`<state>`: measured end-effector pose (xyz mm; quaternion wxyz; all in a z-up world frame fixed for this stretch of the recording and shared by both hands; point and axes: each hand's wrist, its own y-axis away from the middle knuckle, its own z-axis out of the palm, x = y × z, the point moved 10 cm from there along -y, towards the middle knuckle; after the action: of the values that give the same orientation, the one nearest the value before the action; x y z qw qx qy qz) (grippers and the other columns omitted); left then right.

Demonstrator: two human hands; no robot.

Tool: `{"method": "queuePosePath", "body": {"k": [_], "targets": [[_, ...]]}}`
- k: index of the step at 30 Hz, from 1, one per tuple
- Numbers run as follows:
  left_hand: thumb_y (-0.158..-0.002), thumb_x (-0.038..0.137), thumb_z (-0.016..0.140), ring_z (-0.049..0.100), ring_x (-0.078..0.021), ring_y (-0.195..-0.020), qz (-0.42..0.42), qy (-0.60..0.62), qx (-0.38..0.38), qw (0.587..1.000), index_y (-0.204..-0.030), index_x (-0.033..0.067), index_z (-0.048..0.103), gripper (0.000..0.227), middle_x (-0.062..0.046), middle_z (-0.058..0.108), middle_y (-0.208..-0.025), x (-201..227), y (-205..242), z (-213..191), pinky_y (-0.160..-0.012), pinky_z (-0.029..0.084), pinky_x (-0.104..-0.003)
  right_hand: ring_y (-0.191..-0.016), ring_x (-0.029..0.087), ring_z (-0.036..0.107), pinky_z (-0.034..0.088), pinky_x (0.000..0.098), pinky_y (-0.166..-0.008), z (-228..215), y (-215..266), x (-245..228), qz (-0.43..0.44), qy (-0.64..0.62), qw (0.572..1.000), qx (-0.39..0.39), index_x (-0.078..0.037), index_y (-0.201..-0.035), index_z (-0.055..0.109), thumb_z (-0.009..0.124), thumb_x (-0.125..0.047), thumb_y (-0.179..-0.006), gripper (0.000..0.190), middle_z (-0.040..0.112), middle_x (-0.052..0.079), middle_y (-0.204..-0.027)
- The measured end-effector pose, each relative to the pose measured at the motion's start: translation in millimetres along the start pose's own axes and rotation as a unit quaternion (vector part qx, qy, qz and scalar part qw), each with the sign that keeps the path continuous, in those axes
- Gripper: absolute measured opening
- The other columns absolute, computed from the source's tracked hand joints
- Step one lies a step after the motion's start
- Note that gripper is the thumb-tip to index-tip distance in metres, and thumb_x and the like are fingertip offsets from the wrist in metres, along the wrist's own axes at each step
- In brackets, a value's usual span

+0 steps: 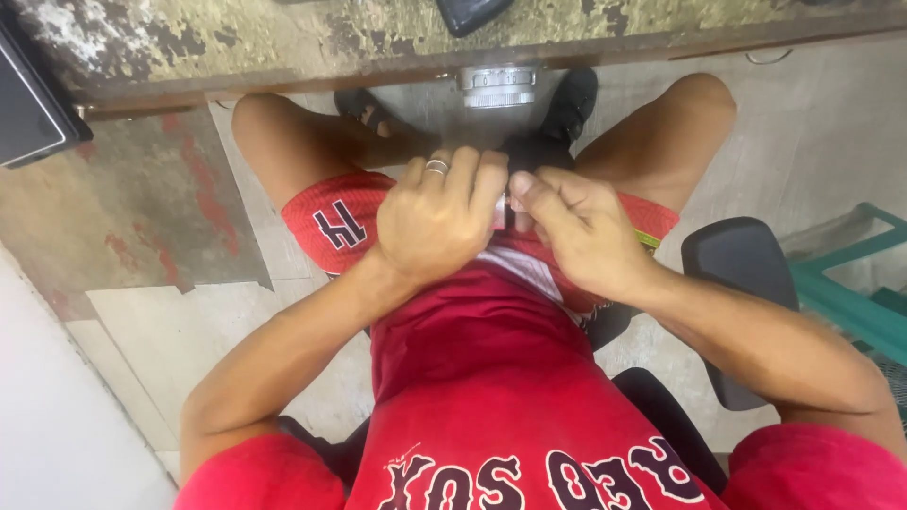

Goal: The person is filing a key blank with a hand file and then testing the key in a padlock to see if it works.

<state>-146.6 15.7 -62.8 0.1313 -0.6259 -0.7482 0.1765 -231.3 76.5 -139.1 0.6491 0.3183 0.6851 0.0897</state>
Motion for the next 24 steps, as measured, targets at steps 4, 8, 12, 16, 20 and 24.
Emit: {"method": "queuePosePath", "body": {"k": [4, 8, 12, 16, 20, 24], "targets": [[-0.076, 0.018, 0.060, 0.058, -0.0252, -0.057, -0.014, 0.035, -0.023, 0.999, -0.095, 0.0075, 0.062, 0.022, -0.004, 0.048, -0.073, -11, 2, 9, -0.055, 0.049, -0.037, -0.060, 0.016, 0.054, 0.051, 0.0335, -0.059, -8, -1, -34, -0.138, 0.031, 0.990, -0.005, -0.006, -0.082, 0.069, 0.055, -0.023, -0.111, 0.037, 0.058, 0.009, -0.058], [-0.077, 0.016, 0.064, 0.060, -0.0275, -0.053, -0.102, 0.136, -0.041, 0.985, -0.093, 0.0107, 0.059, 0.018, -0.003, 0.048, -0.071, -24, 1, 9, -0.054, 0.051, -0.039, -0.068, 0.028, 0.068, 0.055, 0.0377, -0.065, -10, 6, -59, -0.277, 0.095, 0.956, -0.014, -0.001, -0.096, 0.071, 0.061, -0.015, -0.108, 0.021, 0.066, 0.014, -0.072], [-0.078, 0.010, 0.065, 0.063, -0.0319, -0.055, -0.143, 0.197, -0.072, 0.967, -0.097, 0.0095, 0.059, 0.020, -0.006, 0.052, -0.071, -27, 0, 10, -0.057, 0.054, -0.043, -0.072, 0.034, 0.070, 0.056, 0.0412, -0.067, -6, 11, -56, -0.329, 0.135, 0.935, -0.014, 0.000, -0.099, 0.071, 0.063, -0.010, -0.106, 0.015, 0.066, 0.016, -0.077], [-0.077, 0.015, 0.068, 0.068, -0.0521, -0.083, -0.276, 0.488, -0.336, 0.757, -0.099, 0.0038, 0.066, 0.024, -0.022, 0.070, -0.078, -28, 7, 41, -0.070, 0.053, -0.058, -0.068, 0.028, 0.062, 0.054, 0.0413, -0.061, 8, 41, -73, -0.502, 0.280, 0.818, 0.019, -0.004, -0.105, 0.070, 0.045, -0.015, -0.109, 0.027, 0.054, 0.007, -0.078], [-0.076, 0.016, 0.064, 0.070, -0.0457, -0.076, -0.268, 0.472, -0.379, 0.749, -0.093, 0.0046, 0.066, 0.021, -0.019, 0.069, -0.075, -24, 17, 45, -0.069, 0.055, -0.052, -0.065, 0.030, 0.061, 0.054, 0.0427, -0.057, 10, 36, -69, -0.468, 0.256, 0.846, 0.007, -0.003, -0.098, 0.068, 0.054, -0.012, -0.107, 0.019, 0.053, 0.008, -0.073], [-0.077, 0.013, 0.055, 0.058, -0.0230, -0.051, -0.015, 0.061, -0.092, 0.994, -0.088, 0.0143, 0.059, 0.012, -0.002, 0.049, -0.068, -8, 5, 12, -0.055, 0.052, -0.036, -0.066, 0.026, 0.062, 0.053, 0.0428, -0.066, 7, 4, -7, -0.102, 0.041, 0.994, -0.023, -0.006, -0.084, 0.065, 0.055, -0.026, -0.109, 0.033, 0.066, 0.013, -0.069]]}}
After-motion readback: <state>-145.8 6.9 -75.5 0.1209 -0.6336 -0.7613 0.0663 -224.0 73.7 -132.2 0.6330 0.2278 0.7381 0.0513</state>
